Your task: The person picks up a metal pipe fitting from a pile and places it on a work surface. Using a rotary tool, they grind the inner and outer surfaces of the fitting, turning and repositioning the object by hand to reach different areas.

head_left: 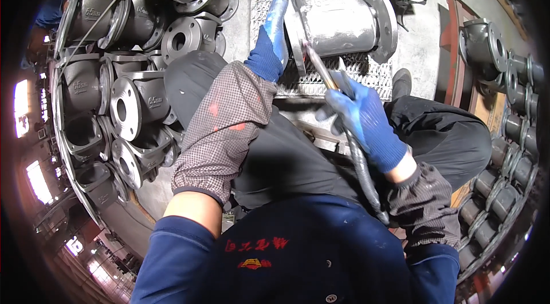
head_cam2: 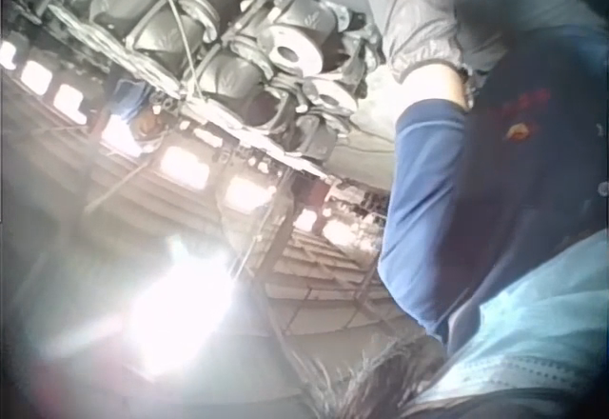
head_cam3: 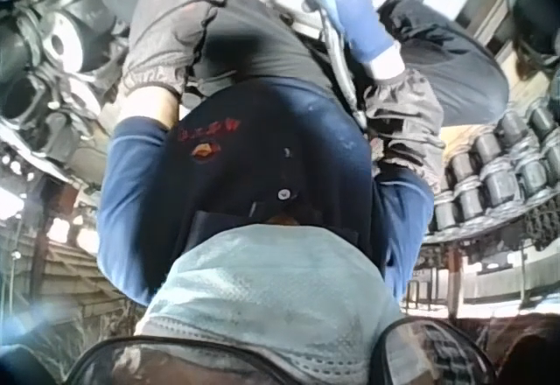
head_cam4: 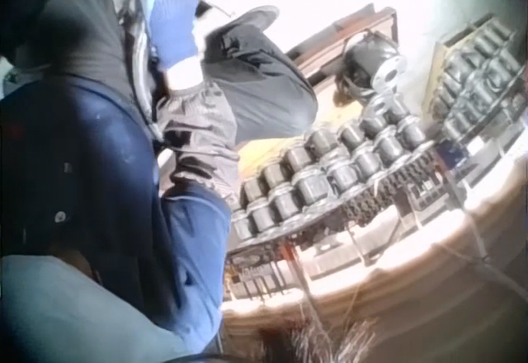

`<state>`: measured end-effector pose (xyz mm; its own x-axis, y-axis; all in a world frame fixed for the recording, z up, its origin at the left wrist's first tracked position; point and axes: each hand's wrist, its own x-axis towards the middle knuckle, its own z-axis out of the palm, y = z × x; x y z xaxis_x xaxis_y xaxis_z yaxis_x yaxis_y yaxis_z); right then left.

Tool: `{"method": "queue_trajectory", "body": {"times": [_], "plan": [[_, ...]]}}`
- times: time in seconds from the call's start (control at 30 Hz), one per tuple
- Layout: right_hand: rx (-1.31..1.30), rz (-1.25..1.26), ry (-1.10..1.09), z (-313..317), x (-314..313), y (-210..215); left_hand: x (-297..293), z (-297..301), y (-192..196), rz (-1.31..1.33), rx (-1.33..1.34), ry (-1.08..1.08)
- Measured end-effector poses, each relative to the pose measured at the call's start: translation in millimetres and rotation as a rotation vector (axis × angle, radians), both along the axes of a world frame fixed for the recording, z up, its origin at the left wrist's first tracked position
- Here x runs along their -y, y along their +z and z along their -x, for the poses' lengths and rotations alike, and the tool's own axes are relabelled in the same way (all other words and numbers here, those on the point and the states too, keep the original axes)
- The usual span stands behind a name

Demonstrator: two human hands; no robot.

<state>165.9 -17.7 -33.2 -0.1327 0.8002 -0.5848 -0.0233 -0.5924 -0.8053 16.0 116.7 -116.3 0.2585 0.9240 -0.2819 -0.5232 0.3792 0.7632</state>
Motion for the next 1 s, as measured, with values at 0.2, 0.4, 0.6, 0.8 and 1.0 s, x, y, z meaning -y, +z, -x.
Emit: {"method": "queue_trajectory", "body": {"times": [0.2,0.4,0.6,0.8,1.0], "plan": [[0.197,-0.072,0.152,-17.1,0.1,1.2,0.2,4.3,-13.2,-0.044,0.098,-0.056],[0.230,-0.101,0.323,-33.4,-18.1,-4.3,5.7,-0.3,6.9,-0.056,0.045,0.028],[0.076,0.039,0.043,-43.8,-28.2,22.0,3.9,-3.1,7.9,0.016,0.018,0.063],[-0.029,0.011,0.014,-69.1,-34.1,19.1,-1.8,7.1,-1.2,0.032,0.005,0.033],[-0.144,-0.005,-0.104,-74.4,-35.8,22.1,-7.3,9.6,20.6,0.076,-0.059,-0.022]]}}
